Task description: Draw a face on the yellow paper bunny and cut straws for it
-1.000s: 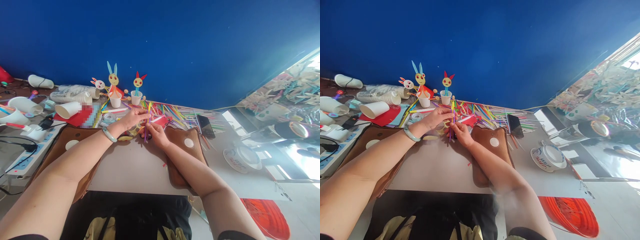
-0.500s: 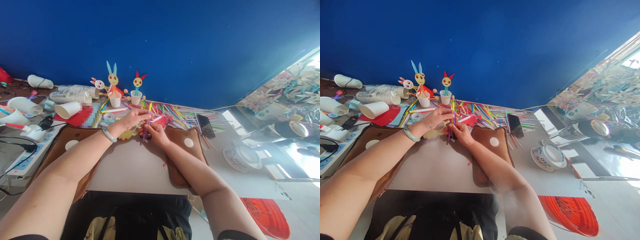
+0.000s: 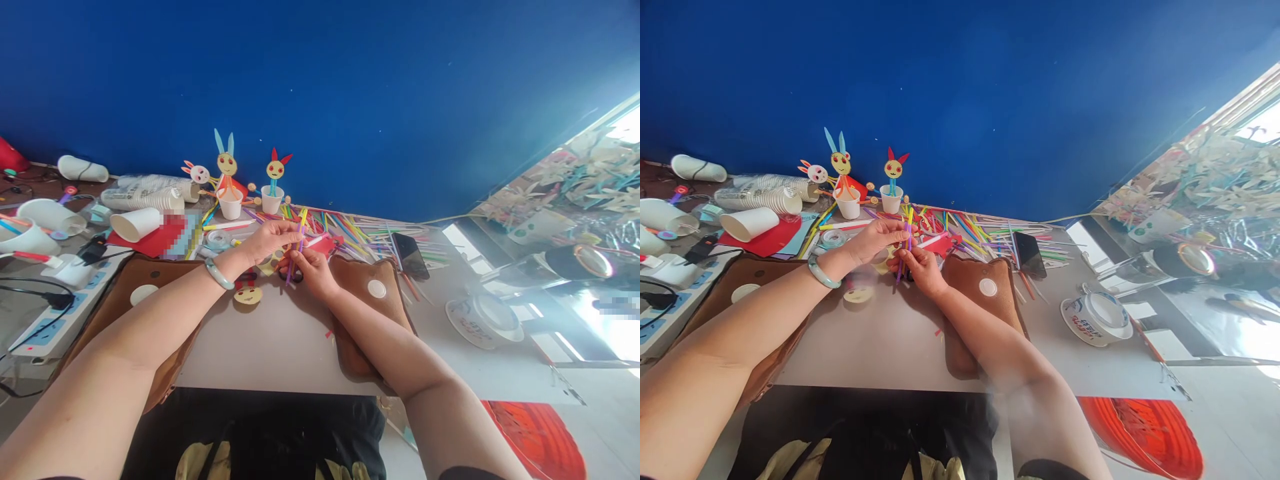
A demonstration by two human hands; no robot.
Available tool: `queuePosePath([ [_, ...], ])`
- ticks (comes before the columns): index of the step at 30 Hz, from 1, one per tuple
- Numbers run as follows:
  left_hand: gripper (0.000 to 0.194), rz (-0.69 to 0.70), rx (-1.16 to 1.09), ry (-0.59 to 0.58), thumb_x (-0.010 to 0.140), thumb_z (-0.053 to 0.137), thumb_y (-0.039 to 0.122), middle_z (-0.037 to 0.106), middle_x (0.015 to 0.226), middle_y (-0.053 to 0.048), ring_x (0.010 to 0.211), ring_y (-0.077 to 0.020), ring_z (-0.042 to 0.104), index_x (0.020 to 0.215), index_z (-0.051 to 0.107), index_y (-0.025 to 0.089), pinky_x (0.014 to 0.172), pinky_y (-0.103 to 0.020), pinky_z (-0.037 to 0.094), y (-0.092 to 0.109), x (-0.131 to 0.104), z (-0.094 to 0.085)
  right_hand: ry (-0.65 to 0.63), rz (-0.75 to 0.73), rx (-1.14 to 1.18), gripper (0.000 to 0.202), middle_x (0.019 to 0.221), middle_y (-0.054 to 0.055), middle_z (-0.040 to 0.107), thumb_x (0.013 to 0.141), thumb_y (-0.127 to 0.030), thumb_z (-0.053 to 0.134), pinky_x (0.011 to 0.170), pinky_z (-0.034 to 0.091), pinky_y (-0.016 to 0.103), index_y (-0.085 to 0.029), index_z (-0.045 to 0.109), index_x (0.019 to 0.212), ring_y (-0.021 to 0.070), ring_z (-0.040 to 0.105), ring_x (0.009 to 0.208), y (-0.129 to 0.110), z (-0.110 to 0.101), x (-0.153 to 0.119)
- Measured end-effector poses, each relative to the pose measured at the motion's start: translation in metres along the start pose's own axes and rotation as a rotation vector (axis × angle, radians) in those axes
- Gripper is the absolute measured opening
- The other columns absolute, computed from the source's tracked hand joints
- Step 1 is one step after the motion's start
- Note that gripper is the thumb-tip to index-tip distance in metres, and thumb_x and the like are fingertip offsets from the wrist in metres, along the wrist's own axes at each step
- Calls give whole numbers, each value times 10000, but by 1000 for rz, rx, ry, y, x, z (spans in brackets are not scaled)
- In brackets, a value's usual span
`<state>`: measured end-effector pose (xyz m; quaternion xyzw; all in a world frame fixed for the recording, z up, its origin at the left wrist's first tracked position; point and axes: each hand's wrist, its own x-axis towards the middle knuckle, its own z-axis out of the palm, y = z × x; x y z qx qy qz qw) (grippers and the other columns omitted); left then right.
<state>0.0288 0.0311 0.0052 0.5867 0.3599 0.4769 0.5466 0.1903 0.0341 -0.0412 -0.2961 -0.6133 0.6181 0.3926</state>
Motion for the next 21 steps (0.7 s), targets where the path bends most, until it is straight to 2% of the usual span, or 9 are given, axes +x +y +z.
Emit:
queuePosePath([
  [3,282,-22,5,4,760,696,439,593,616,0,624,-129,574,736,643,163,579,-254,445,-2,0,0,-1,11,-4,402,755,46,735,794,-557,669,635,579,298,-165,669,886,148,673,604,0,0,0],
  [7,252,27,52,40,772,682,402,564,618,19,589,-103,518,691,628,170,563,-244,410,-4,0,3,-6,21,-10,408,768,50,737,794,-566,664,634,573,291,-168,674,882,162,688,654,-1,1,-1],
  [14,234,64,99,140,744,687,398,599,626,14,624,-117,531,696,659,170,623,-262,423,-10,3,6,-28,42,32,410,764,46,731,803,-568,654,659,574,296,-165,683,872,155,678,644,-3,2,-2],
  [21,255,69,94,104,752,683,404,575,601,19,604,-114,518,657,638,171,611,-266,418,-7,2,5,-26,68,70,444,735,49,730,800,-593,646,662,580,303,-158,685,874,155,677,615,-1,2,-2],
])
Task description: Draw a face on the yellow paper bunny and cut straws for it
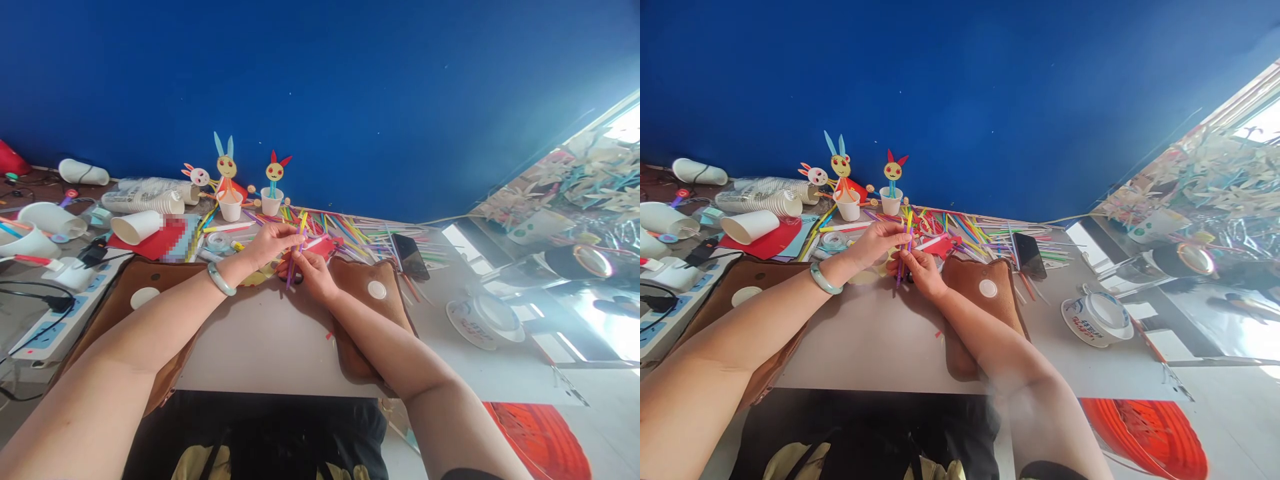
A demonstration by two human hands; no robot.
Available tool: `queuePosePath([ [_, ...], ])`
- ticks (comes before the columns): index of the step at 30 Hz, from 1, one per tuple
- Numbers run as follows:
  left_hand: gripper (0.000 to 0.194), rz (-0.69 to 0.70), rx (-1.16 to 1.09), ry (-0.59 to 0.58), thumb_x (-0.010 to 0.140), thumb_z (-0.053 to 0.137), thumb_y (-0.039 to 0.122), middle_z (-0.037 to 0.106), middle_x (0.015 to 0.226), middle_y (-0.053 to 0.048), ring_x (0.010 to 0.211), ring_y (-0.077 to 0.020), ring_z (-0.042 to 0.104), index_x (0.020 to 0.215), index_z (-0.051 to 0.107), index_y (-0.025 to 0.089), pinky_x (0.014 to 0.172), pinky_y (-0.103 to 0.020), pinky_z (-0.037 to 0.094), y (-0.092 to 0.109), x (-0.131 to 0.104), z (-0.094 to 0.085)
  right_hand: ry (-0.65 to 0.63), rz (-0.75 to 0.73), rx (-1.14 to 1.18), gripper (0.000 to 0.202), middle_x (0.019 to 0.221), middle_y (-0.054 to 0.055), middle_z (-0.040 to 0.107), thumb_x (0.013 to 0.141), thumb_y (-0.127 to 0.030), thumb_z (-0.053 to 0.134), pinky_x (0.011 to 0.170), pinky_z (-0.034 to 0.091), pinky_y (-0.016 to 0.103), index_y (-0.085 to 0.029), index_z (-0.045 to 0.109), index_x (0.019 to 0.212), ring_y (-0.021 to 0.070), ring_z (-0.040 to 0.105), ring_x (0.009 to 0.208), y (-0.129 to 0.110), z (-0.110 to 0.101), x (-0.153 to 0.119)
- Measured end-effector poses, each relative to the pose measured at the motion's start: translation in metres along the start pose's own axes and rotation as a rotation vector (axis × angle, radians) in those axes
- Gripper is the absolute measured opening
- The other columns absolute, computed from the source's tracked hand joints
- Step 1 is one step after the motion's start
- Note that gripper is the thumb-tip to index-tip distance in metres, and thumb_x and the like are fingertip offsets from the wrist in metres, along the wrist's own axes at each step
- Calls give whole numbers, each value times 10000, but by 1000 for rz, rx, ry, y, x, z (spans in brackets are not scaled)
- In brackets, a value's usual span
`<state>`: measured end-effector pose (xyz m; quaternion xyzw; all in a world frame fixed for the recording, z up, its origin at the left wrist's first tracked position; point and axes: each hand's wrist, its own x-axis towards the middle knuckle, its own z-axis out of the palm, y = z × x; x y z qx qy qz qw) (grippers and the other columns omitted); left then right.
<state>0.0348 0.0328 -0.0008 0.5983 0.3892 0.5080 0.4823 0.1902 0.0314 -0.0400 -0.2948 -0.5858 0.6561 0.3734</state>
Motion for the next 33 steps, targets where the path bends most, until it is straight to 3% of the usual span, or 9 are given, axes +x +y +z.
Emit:
queuePosePath([
  [10,277,-25,-16,-3,761,681,451,590,618,17,563,-110,519,720,657,178,572,-271,415,5,-4,1,19,-5,-31,518,820,82,746,837,-642,560,617,570,303,-166,684,1002,178,689,641,-5,2,-1],
  [20,255,20,11,-3,760,694,411,581,646,20,621,-100,495,682,668,169,602,-249,397,-5,2,-1,64,-99,-56,437,749,43,730,836,-615,583,512,515,237,-183,617,892,147,669,571,-4,1,0],
  [27,293,30,33,-95,778,678,445,594,678,5,641,-110,499,739,681,155,616,-248,401,8,-4,-5,67,-121,-77,442,733,44,717,831,-623,587,550,547,252,-182,608,865,145,670,587,-5,2,-1],
  [33,332,48,65,-84,794,659,475,597,668,2,643,-115,503,744,686,148,604,-245,390,8,-3,-5,55,-128,-58,443,720,45,716,833,-613,593,509,527,223,-172,601,868,125,652,549,-6,1,-1],
])
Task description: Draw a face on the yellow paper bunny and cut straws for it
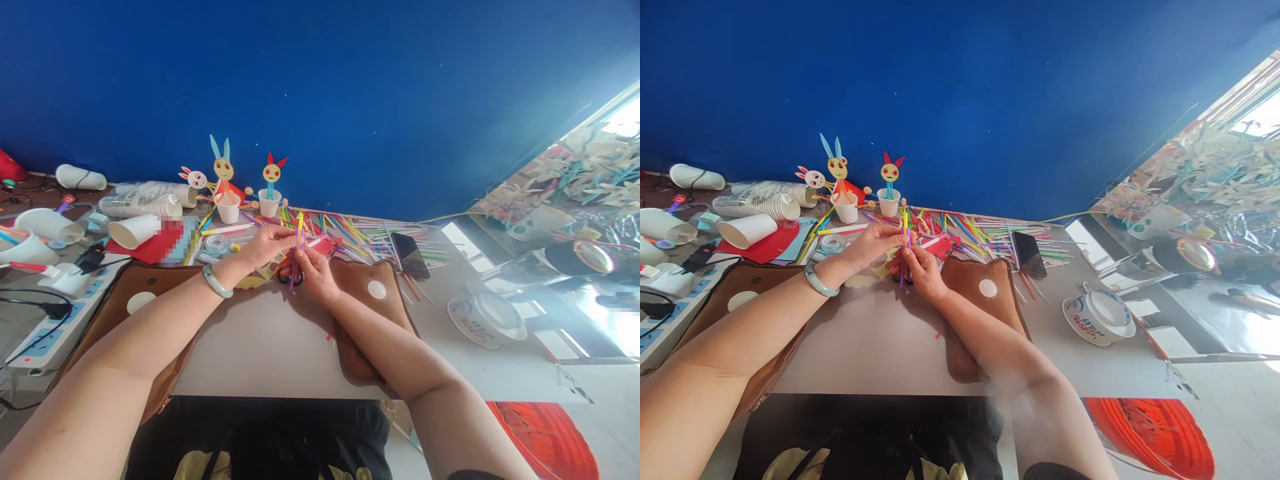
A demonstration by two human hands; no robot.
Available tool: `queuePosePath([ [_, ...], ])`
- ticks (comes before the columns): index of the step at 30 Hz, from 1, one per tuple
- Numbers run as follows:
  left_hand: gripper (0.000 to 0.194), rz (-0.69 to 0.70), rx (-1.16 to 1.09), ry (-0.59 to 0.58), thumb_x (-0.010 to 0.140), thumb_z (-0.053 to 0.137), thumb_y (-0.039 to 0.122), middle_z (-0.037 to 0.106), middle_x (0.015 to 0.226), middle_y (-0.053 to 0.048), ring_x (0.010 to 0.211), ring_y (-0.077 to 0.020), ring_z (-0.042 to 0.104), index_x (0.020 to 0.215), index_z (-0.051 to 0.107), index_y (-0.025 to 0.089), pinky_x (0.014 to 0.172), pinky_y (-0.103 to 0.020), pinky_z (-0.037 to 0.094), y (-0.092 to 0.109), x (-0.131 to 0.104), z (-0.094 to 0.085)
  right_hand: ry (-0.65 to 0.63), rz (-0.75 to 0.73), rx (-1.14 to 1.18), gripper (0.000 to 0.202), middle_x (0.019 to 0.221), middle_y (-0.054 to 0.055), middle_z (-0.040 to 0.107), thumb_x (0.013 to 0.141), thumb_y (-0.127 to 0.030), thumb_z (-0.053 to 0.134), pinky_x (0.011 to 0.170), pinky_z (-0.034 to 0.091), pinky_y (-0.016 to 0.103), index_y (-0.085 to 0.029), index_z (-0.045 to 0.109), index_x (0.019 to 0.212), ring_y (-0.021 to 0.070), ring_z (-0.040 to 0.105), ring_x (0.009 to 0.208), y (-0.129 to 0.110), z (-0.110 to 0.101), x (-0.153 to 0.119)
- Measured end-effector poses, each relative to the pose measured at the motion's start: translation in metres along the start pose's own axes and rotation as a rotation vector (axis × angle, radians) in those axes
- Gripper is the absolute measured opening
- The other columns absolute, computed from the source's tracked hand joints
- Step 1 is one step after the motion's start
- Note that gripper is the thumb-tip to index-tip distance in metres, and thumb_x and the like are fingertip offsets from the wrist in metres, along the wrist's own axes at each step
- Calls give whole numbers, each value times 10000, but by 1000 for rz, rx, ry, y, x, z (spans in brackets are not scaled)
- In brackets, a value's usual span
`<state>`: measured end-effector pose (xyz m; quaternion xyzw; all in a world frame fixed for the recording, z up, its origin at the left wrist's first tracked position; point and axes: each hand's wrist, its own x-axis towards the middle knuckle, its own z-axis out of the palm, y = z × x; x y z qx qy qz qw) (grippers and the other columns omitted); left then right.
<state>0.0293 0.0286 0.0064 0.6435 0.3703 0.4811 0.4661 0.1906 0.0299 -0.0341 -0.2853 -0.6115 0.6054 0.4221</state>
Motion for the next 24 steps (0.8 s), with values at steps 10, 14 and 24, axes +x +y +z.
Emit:
queuePosePath([
  [10,270,10,7,49,787,675,421,634,697,-2,686,-123,541,739,696,156,662,-247,425,0,0,3,-28,-6,32,422,735,42,723,852,-585,590,458,485,191,-164,620,842,106,635,515,-2,2,0],
  [14,254,0,-20,73,766,701,405,667,736,-13,772,-147,581,820,733,159,721,-254,447,-2,0,4,-22,2,8,437,715,47,717,874,-582,558,464,490,199,-153,636,850,114,638,527,-3,1,-1],
  [24,297,-15,-9,36,792,671,437,631,639,-3,635,-121,537,739,714,148,628,-254,413,-3,0,3,-38,-2,19,422,743,47,723,869,-575,572,491,509,209,-159,632,897,118,649,542,1,-1,0],
])
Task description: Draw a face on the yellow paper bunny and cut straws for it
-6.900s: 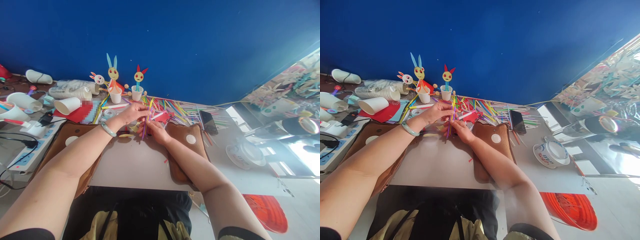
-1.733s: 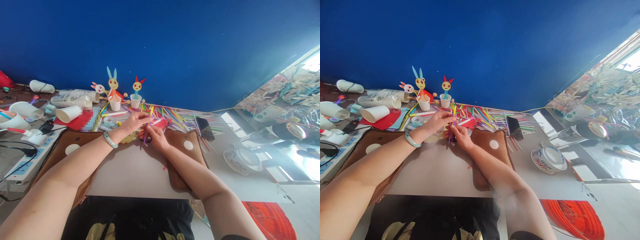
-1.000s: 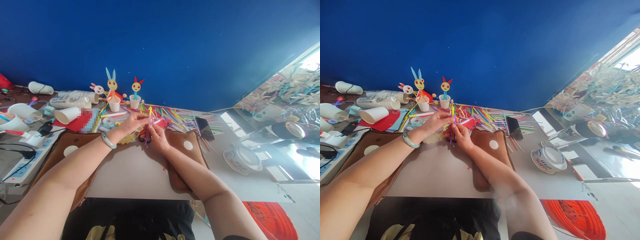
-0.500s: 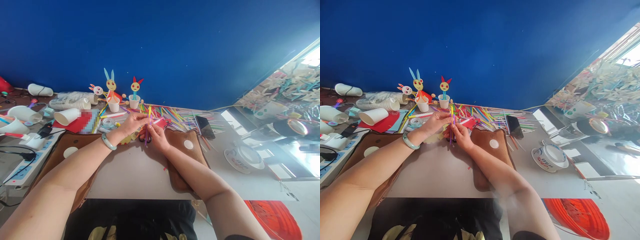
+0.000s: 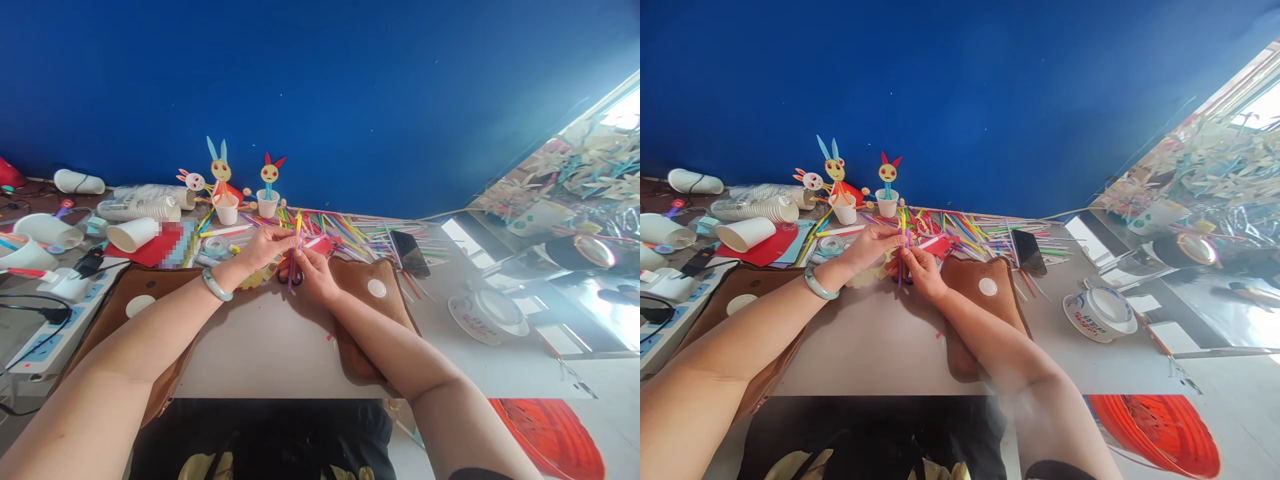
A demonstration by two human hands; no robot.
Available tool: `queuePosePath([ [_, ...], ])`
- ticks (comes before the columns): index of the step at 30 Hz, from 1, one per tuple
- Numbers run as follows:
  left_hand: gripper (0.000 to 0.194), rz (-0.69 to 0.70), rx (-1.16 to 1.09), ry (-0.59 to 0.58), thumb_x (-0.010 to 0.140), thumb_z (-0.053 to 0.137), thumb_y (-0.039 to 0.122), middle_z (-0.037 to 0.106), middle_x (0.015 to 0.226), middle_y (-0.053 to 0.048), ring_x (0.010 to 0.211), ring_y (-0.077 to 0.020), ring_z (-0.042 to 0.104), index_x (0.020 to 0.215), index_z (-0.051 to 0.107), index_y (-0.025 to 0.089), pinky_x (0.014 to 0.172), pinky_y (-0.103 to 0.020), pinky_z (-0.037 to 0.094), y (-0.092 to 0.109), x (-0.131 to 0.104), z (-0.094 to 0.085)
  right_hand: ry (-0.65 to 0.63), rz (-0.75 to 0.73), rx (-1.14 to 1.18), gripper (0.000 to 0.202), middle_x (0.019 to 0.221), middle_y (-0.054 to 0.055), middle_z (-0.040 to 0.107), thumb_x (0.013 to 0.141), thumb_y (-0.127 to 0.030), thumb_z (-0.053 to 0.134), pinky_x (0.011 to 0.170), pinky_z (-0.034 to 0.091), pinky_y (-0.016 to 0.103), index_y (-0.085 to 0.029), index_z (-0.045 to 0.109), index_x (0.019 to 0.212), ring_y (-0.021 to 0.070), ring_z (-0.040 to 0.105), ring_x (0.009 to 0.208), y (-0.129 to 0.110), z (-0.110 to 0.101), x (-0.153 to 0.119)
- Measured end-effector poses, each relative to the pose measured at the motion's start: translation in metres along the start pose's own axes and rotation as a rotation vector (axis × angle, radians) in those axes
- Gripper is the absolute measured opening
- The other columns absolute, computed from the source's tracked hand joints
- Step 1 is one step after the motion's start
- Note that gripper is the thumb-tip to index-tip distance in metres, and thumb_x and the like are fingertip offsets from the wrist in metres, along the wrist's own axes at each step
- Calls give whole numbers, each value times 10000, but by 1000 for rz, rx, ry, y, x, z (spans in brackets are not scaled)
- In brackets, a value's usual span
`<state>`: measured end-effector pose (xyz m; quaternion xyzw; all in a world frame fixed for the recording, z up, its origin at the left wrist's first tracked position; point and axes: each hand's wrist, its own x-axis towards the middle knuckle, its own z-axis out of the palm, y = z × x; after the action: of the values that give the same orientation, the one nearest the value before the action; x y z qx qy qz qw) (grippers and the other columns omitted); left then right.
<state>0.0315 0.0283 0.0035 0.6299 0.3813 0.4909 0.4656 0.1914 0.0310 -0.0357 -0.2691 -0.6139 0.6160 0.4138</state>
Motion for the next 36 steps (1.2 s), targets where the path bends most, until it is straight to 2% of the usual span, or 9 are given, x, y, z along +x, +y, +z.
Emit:
queuePosePath([
  [5,311,-3,-21,17,772,695,439,682,709,-21,682,-134,564,868,758,149,656,-260,426,-1,0,0,-14,-15,-27,437,730,54,720,873,-574,567,495,502,214,-146,649,913,128,660,563,-3,0,0],
  [11,275,-11,-24,14,789,682,420,671,691,-15,663,-123,552,804,753,155,640,-259,417,-1,0,0,-20,-24,-91,466,687,55,707,893,-570,537,502,490,223,-129,674,961,129,646,559,-6,0,0],
  [19,281,-42,-40,32,763,704,424,702,750,-21,721,-138,583,855,762,165,695,-266,434,1,-1,0,-50,-43,-125,486,646,48,697,904,-568,520,538,495,231,-121,711,916,115,605,537,-10,-1,-2],
  [27,270,-32,-21,41,765,694,427,648,668,-10,743,-151,588,723,717,161,707,-273,443,0,0,0,-61,-27,-104,499,700,63,713,892,-589,520,565,518,247,-133,722,877,127,628,565,-4,-3,0],
  [36,288,-45,-46,25,767,693,429,687,760,-24,758,-148,586,868,753,166,704,-266,443,2,-1,1,-59,-22,-102,480,682,55,710,889,-573,541,584,536,253,-131,725,883,135,645,582,-5,-2,-1],
])
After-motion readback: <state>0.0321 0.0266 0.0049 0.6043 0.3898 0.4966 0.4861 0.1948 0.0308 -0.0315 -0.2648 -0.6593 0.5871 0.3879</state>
